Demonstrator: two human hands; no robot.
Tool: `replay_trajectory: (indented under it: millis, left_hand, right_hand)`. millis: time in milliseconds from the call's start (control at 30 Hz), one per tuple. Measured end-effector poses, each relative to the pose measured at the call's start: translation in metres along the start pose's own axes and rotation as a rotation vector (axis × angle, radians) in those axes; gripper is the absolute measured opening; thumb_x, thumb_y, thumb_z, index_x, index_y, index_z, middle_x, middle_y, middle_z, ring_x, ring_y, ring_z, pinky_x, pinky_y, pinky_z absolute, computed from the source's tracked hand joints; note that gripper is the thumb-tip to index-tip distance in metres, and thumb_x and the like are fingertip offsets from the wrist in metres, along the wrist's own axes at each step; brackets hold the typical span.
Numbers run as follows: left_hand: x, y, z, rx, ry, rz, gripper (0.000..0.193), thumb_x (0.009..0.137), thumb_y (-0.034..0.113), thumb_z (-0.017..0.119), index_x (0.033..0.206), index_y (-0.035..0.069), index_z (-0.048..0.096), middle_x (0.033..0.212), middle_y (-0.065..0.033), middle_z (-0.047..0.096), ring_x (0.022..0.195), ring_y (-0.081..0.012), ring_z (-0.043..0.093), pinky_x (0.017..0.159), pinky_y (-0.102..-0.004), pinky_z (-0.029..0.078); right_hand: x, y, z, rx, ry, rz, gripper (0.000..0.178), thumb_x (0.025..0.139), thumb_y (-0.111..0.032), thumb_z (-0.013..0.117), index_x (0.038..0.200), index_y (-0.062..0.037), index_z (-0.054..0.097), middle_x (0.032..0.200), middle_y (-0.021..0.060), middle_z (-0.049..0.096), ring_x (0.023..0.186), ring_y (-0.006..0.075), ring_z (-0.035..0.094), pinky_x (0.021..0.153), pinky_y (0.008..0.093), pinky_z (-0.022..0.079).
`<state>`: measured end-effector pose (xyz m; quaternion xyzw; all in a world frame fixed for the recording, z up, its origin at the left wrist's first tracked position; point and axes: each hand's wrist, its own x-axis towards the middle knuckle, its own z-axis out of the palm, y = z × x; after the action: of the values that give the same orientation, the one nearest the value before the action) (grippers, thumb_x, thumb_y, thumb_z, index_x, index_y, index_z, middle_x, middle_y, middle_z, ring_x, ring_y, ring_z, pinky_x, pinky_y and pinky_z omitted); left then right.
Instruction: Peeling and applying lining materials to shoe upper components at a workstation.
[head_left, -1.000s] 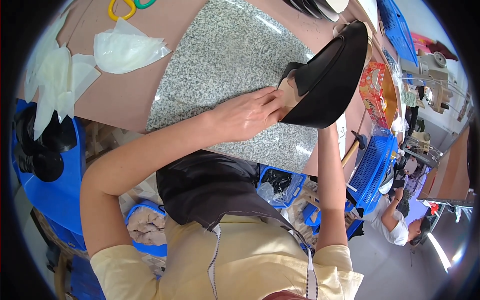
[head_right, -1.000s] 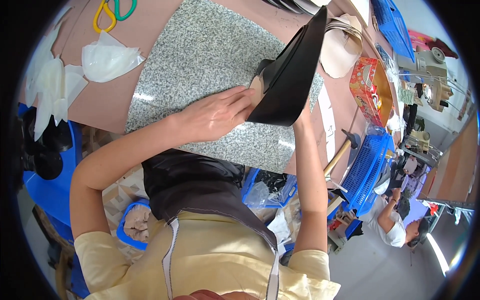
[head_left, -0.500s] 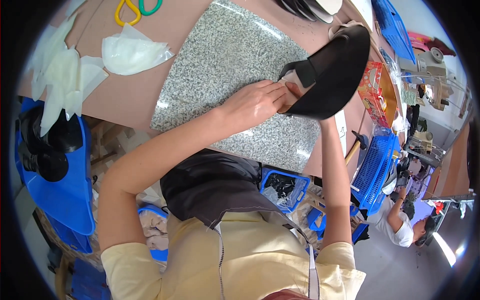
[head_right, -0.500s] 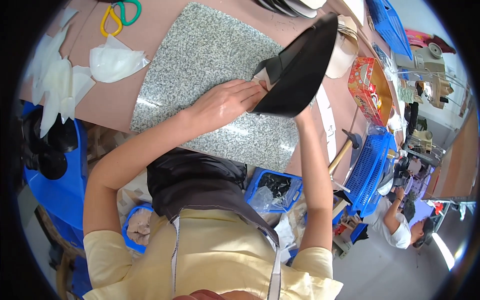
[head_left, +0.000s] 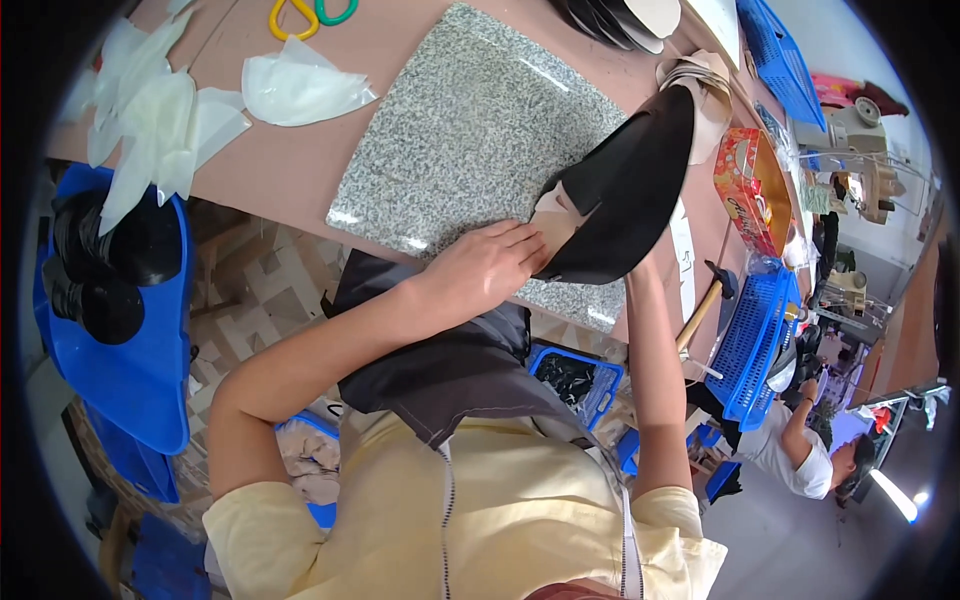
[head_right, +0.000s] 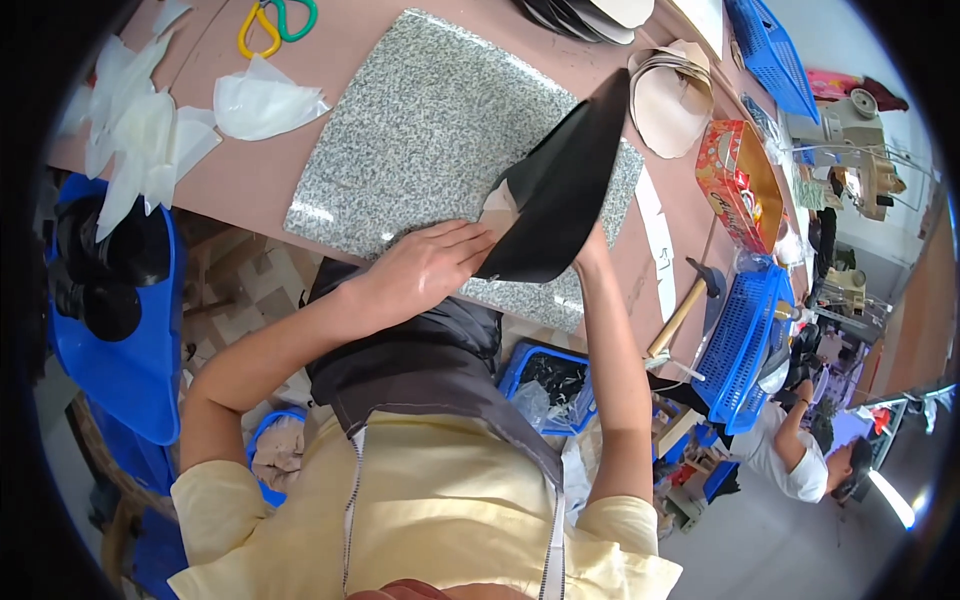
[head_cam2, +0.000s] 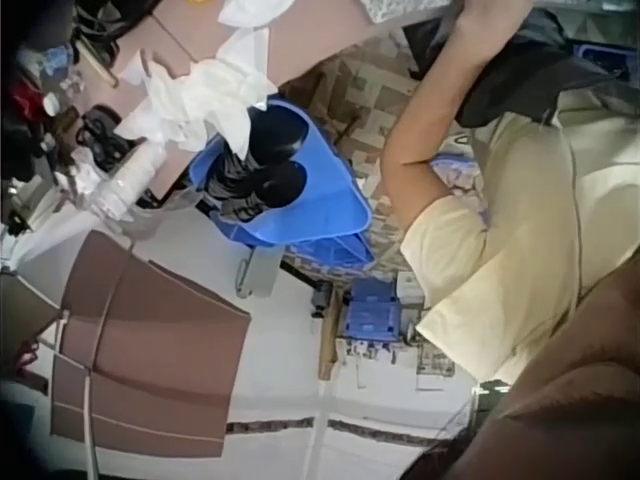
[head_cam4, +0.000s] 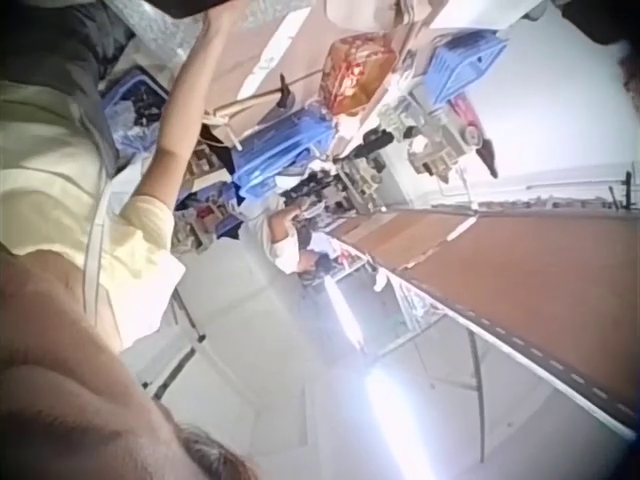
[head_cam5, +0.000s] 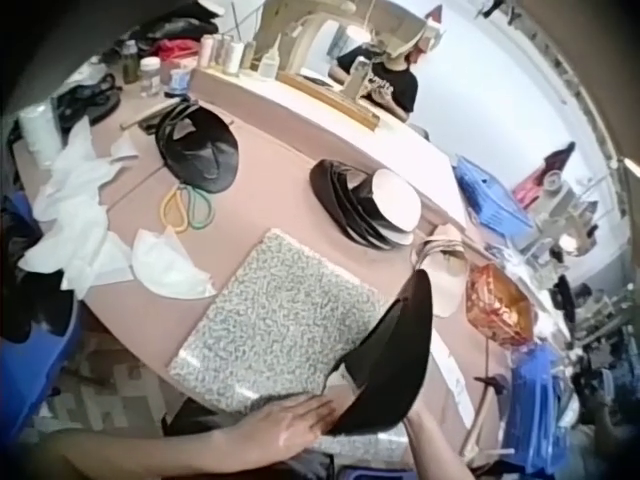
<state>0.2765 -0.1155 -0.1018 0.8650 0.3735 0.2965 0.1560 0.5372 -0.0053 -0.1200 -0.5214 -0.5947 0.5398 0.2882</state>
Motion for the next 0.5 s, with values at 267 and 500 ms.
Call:
replay_trajectory:
  millis: [267,500]
  left_hand:
    - [-0.020,-0.010,0.007,0.007,-0.011,0.019,0.039,0.083,0.010,0.053,0.118,-0.004,0.061,0.127,-0.0170,0.059,0.126,-0.0280,0.052,0.111,-0.0391,0.038]
    - [-0.023,-0.016,0.013,0.061,0.038,0.038,0.043,0.084,0.013,0.051,0.123,-0.004,0.056,0.134,-0.0201,0.054,0.131,-0.0293,0.047,0.115,-0.0400,0.032]
  right_hand:
    - [-0.004,-0.014,0.033,0.208,-0.016,0.077,0.041,0.087,-0.010,0.071,0.125,0.0005,0.057,0.116,0.0083,0.063,0.101,0.0190,0.062,0.093,0.0323,0.051]
    - [-0.003,-0.017,0.041,-0.516,0.149,-0.005,0.042,0.085,-0.042,0.074,0.103,-0.0051,0.068,0.101,0.0025,0.067,0.093,0.0148,0.063,0.084,0.0287,0.051]
